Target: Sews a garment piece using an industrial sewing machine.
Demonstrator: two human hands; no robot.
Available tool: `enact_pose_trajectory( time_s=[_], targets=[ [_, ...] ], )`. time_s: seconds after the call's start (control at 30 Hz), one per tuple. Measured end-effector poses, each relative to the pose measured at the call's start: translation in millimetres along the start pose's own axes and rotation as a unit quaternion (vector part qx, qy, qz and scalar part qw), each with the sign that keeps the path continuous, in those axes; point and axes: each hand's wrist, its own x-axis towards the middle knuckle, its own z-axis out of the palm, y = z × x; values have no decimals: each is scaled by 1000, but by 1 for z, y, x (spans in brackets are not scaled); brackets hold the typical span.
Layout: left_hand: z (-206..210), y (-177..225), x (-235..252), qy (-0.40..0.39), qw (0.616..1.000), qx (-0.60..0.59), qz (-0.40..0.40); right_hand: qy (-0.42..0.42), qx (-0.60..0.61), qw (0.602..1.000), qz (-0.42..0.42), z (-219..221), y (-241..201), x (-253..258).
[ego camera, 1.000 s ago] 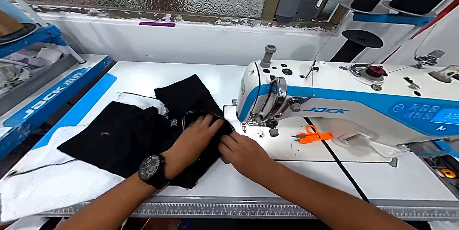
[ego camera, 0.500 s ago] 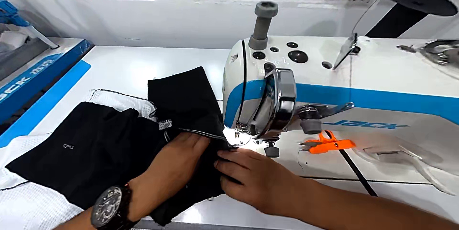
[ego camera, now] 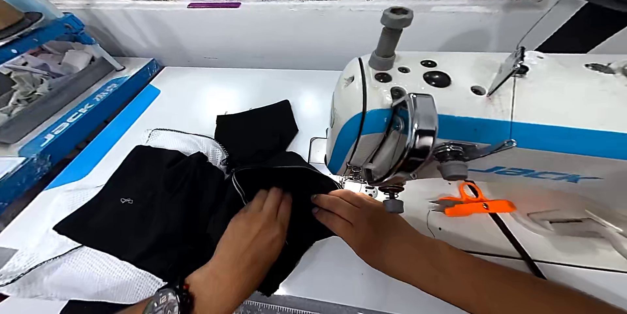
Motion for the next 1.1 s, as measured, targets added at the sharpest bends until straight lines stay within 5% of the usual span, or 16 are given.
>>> enact_pose_trajectory(
  time_s=[0.1,0.27,0.47,0.53,0.6,0.67,0.83,1.0,1.1],
  targets=[
    [1,-10,14,-80,995,-42,-50,7,-13,1000,-21,1,-1,2],
    [-2,-37,53,-85,995,-39,-27,7,-4,1000,-13,3,-2,3],
    [-34,2,70,-314,915,124,-221,9,-21,1000,-17,3,-4,5],
    [-27,-1,63,-237,943,113,-206,13,-16,999,-24,3,-5,5],
    [-11,-13,45,-18,992,19,-124,17,-15,999,-35,3,-3,6],
    [-5,-15,35,71,991,-93,-70,16,-18,999,-34,4,-4,6],
    [-1,-30,35,-20,992,-117,38,0,27,998,-49,2,-7,4],
    [-19,-18,69,-279,952,-42,-117,-28,114,987,-108,-5,-26,-7],
    [-21,-7,110,-286,952,-42,-100,-35,61,996,-54,-10,-10,-14]
  ],
)
